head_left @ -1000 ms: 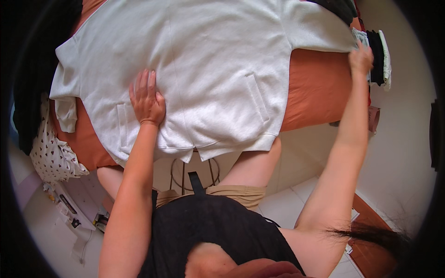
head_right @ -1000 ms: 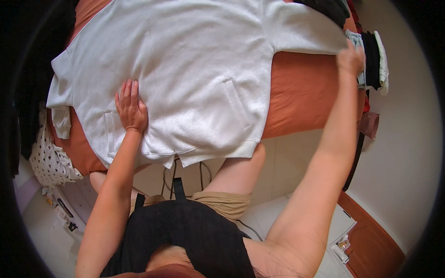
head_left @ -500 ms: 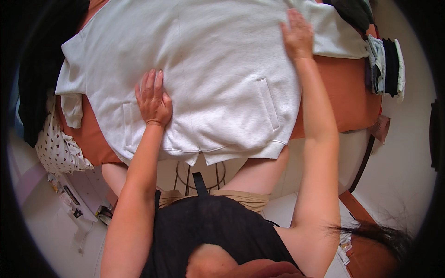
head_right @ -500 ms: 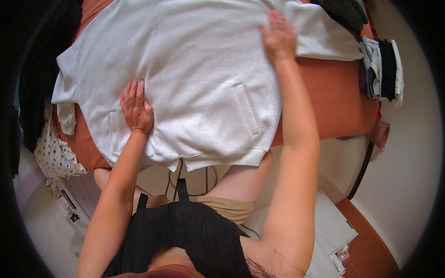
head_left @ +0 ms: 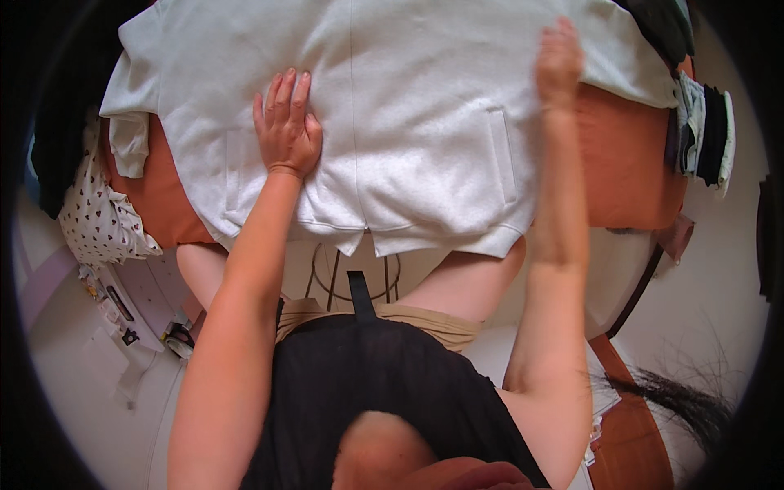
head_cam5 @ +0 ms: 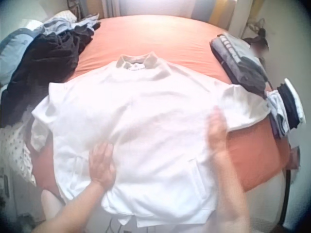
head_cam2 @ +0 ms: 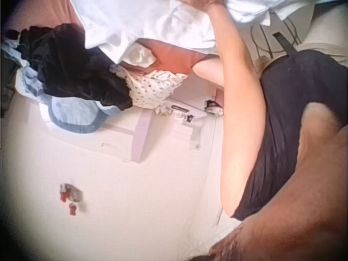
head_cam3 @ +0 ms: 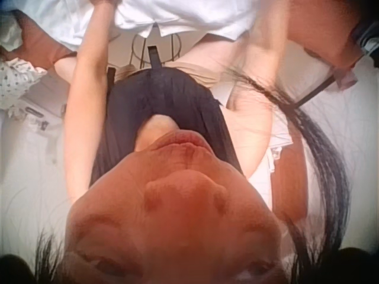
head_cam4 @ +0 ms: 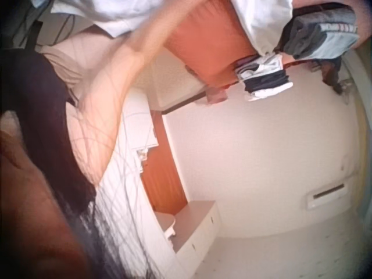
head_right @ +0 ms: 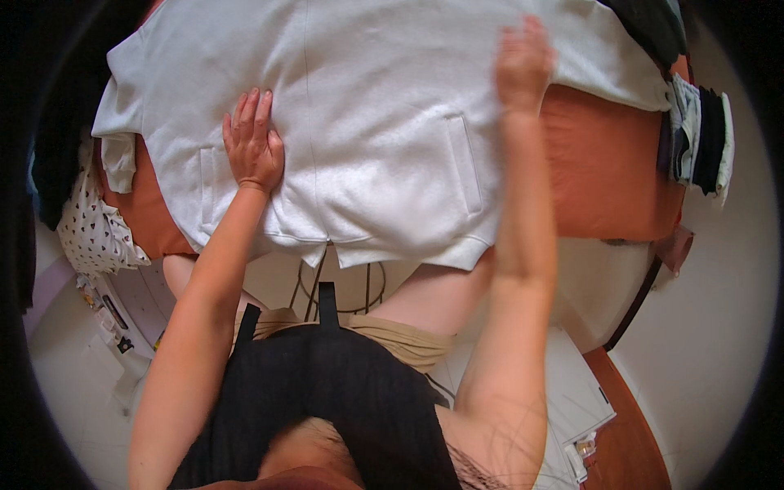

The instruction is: The person picks up a white sweatshirt from a pile on the bed, spreads it flat, and folds it.

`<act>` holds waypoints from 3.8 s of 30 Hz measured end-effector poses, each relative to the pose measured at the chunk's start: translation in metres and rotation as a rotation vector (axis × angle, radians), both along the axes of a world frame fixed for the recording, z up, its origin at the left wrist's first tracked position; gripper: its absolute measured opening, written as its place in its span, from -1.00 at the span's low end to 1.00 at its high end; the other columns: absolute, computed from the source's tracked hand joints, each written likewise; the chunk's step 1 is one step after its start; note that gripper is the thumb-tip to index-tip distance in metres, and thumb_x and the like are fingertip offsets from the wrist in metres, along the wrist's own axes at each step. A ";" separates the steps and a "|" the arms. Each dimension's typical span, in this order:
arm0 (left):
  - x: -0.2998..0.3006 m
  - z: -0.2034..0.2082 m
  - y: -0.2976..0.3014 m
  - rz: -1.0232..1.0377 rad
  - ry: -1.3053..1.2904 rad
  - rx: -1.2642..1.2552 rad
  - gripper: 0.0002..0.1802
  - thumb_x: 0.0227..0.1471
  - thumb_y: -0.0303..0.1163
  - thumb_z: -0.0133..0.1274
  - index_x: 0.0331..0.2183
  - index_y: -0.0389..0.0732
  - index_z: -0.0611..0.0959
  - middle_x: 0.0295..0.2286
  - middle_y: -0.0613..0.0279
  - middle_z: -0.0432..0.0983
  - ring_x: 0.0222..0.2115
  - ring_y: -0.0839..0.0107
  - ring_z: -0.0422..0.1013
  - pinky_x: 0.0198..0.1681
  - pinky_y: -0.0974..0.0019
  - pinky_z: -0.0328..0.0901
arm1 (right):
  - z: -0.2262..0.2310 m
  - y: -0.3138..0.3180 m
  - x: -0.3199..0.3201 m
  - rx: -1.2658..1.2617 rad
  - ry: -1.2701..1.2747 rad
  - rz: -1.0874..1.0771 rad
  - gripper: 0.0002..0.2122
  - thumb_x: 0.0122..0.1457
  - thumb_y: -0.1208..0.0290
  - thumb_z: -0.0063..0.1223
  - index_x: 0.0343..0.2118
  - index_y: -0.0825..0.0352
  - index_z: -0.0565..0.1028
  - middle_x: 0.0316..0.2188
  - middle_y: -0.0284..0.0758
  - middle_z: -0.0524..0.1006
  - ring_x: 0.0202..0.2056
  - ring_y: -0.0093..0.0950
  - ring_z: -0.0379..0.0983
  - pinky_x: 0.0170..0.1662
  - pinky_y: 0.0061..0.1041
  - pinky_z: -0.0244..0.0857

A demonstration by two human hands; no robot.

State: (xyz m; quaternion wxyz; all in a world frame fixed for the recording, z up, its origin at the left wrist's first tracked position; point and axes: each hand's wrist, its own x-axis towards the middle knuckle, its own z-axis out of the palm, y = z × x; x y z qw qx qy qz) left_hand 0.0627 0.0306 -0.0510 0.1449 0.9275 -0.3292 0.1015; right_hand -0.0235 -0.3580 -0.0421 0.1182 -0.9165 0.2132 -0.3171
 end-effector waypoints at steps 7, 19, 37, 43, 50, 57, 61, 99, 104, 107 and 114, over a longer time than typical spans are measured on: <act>0.000 -0.002 -0.007 -0.020 0.013 -0.038 -0.35 -0.17 -0.34 -0.17 0.07 0.10 0.30 0.10 0.41 0.13 0.14 0.39 0.02 0.19 0.04 -0.16 | 0.021 0.153 -0.057 0.057 0.422 0.120 -0.53 0.19 0.12 -0.26 0.15 0.13 0.18 0.19 -0.39 0.12 0.21 -0.43 -0.01 0.25 -0.24 -0.31; 0.001 -0.002 0.000 -0.028 0.041 -0.072 -0.33 -0.18 -0.36 -0.15 0.09 0.03 0.27 0.11 0.30 0.11 0.16 0.35 -0.01 0.21 0.03 -0.20 | 0.016 0.094 -0.132 -0.043 0.344 -0.223 -0.57 0.14 0.30 -0.17 0.10 0.21 0.27 0.15 -0.19 0.16 0.18 -0.25 0.03 0.17 -0.13 -0.14; -0.004 0.006 -0.002 -0.011 0.076 -0.186 -0.39 -0.15 -0.32 -0.09 0.04 0.00 0.32 0.08 0.26 0.14 0.15 0.36 0.00 0.21 0.01 -0.21 | -0.005 0.252 0.021 0.015 0.289 -0.053 -0.49 0.13 0.22 -0.25 0.14 0.33 0.15 0.19 -0.26 0.12 0.20 -0.38 -0.01 0.22 -0.30 -0.25; -0.003 0.006 -0.008 -0.027 0.063 -0.188 -0.40 -0.13 -0.30 -0.09 0.05 -0.03 0.31 0.08 0.25 0.14 0.15 0.35 -0.02 0.21 0.02 -0.22 | -0.009 0.254 0.028 -0.027 0.227 -0.093 -0.48 0.11 0.19 -0.22 0.12 0.33 0.18 0.17 -0.22 0.14 0.19 -0.35 0.01 0.21 -0.31 -0.18; 0.009 0.023 0.018 -0.175 0.357 -0.305 -0.42 -0.08 -0.38 -0.07 0.05 -0.12 0.29 0.03 0.14 0.22 0.11 0.25 0.08 0.20 0.08 -0.13 | -0.011 0.256 0.031 0.000 0.199 -0.085 -0.48 0.06 0.24 -0.21 0.11 0.31 0.19 0.16 -0.27 0.16 0.18 -0.36 0.03 0.20 -0.29 -0.15; 0.112 0.054 0.162 0.472 0.063 -0.637 -0.45 -0.05 -0.32 0.02 -0.01 -0.29 0.31 -0.07 -0.06 0.28 -0.04 0.12 0.22 0.04 0.20 0.12 | -0.012 0.248 0.026 -0.029 0.197 -0.115 -0.48 0.04 0.26 -0.21 0.11 0.28 0.20 0.16 -0.29 0.17 0.17 -0.36 0.05 0.19 -0.30 -0.12; 0.165 0.031 0.263 0.897 0.069 -0.424 -0.16 -0.23 -0.04 0.21 -0.02 -0.38 0.30 -0.07 -0.10 0.31 -0.06 0.16 0.27 -0.03 0.23 0.18 | -0.010 0.259 0.031 -0.023 0.189 -0.099 -0.48 0.03 0.27 -0.20 0.10 0.28 0.21 0.15 -0.29 0.18 0.17 -0.35 0.06 0.18 -0.31 -0.10; 0.241 0.005 0.150 0.084 -0.228 0.201 -0.42 0.13 -0.01 -0.31 0.14 0.02 0.17 0.16 0.30 0.04 0.16 0.34 0.00 0.19 0.06 -0.13 | -0.011 0.257 0.030 -0.023 0.175 -0.118 -0.48 -0.01 0.30 -0.15 0.09 0.27 0.24 0.12 -0.31 0.22 0.14 -0.35 0.10 0.15 -0.32 -0.04; 0.254 0.025 0.236 0.630 0.563 0.198 -0.33 0.10 0.05 -0.41 0.12 -0.19 0.21 0.10 -0.03 0.12 0.13 0.13 0.05 0.17 0.22 -0.04 | -0.013 0.255 0.031 -0.026 0.150 -0.119 -0.48 -0.01 0.29 -0.14 0.09 0.26 0.25 0.11 -0.31 0.23 0.13 -0.34 0.12 0.14 -0.32 -0.03; 0.257 0.033 0.239 0.465 0.312 0.128 -0.42 0.06 -0.08 -0.27 0.00 -0.30 0.34 -0.02 -0.16 0.28 0.03 0.00 0.18 0.11 0.15 0.03 | -0.013 0.257 0.034 -0.033 0.148 -0.119 -0.48 -0.01 0.29 -0.13 0.08 0.26 0.25 0.10 -0.32 0.24 0.13 -0.35 0.13 0.13 -0.33 -0.02; 0.058 0.022 0.077 -0.227 0.069 -0.177 -0.41 0.04 -0.25 -0.10 0.11 -0.16 0.23 0.14 0.21 0.08 0.18 0.30 -0.05 0.21 0.01 -0.26 | -0.017 0.252 0.030 -0.039 0.143 -0.118 -0.52 0.00 0.28 -0.14 0.06 0.24 0.28 0.10 -0.33 0.25 0.13 -0.36 0.13 0.14 -0.33 -0.03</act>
